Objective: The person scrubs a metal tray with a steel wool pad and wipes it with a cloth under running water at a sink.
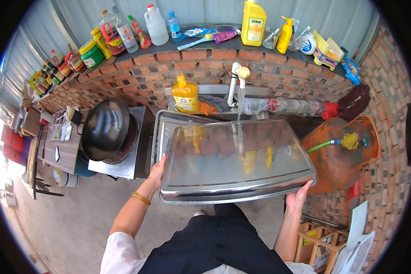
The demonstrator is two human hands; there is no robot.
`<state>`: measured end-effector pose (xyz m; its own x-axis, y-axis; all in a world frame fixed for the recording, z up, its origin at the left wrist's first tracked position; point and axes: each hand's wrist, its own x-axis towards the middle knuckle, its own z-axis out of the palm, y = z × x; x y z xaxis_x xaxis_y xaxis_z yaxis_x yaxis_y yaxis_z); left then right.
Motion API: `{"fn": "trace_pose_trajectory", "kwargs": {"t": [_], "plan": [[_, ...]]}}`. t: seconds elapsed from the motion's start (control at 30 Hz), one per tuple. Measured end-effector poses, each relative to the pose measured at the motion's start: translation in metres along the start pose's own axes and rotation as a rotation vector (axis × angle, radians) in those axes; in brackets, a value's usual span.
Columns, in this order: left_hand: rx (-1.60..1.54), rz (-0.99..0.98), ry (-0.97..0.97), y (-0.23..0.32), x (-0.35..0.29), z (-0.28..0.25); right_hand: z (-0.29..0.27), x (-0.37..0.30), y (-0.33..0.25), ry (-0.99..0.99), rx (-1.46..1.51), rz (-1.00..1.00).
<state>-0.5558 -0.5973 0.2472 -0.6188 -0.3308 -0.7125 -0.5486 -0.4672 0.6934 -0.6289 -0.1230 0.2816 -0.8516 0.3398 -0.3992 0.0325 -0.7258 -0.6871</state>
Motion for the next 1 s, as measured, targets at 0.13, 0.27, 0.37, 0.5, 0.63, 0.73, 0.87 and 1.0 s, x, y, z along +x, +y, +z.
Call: {"fn": "trace_pose_trajectory", "kwargs": {"t": [0.13, 0.27, 0.37, 0.5, 0.63, 0.73, 0.87, 1.0], "plan": [[-0.018, 0.084, -0.124, -0.014, 0.046, 0.014, 0.003, -0.011, -0.029, -0.066, -0.021, -0.09], [0.082, 0.157, -0.109, -0.006, 0.057, 0.054, 0.021, -0.031, -0.057, -0.069, -0.053, -0.158], [0.124, 0.075, -0.196, -0.009, 0.085, 0.058, 0.028, -0.034, -0.07, -0.111, -0.064, -0.225], [0.157, 0.072, -0.283, -0.027, 0.102, 0.076, 0.05, -0.044, -0.097, -0.129, -0.084, -0.316], [0.148, 0.027, -0.272, -0.049, 0.125, 0.08, 0.061, -0.048, -0.119, -0.123, -0.124, -0.383], [0.197, 0.03, -0.275, -0.033, 0.092, 0.108, 0.055, -0.052, -0.14, -0.153, -0.118, -0.406], [0.124, 0.023, -0.299, -0.015, 0.052, 0.12, 0.053, -0.053, -0.16, -0.221, -0.108, -0.401], [-0.022, 0.026, -0.296, -0.019, 0.029, 0.103, 0.056, -0.048, -0.165, -0.133, -0.08, -0.39]]}}
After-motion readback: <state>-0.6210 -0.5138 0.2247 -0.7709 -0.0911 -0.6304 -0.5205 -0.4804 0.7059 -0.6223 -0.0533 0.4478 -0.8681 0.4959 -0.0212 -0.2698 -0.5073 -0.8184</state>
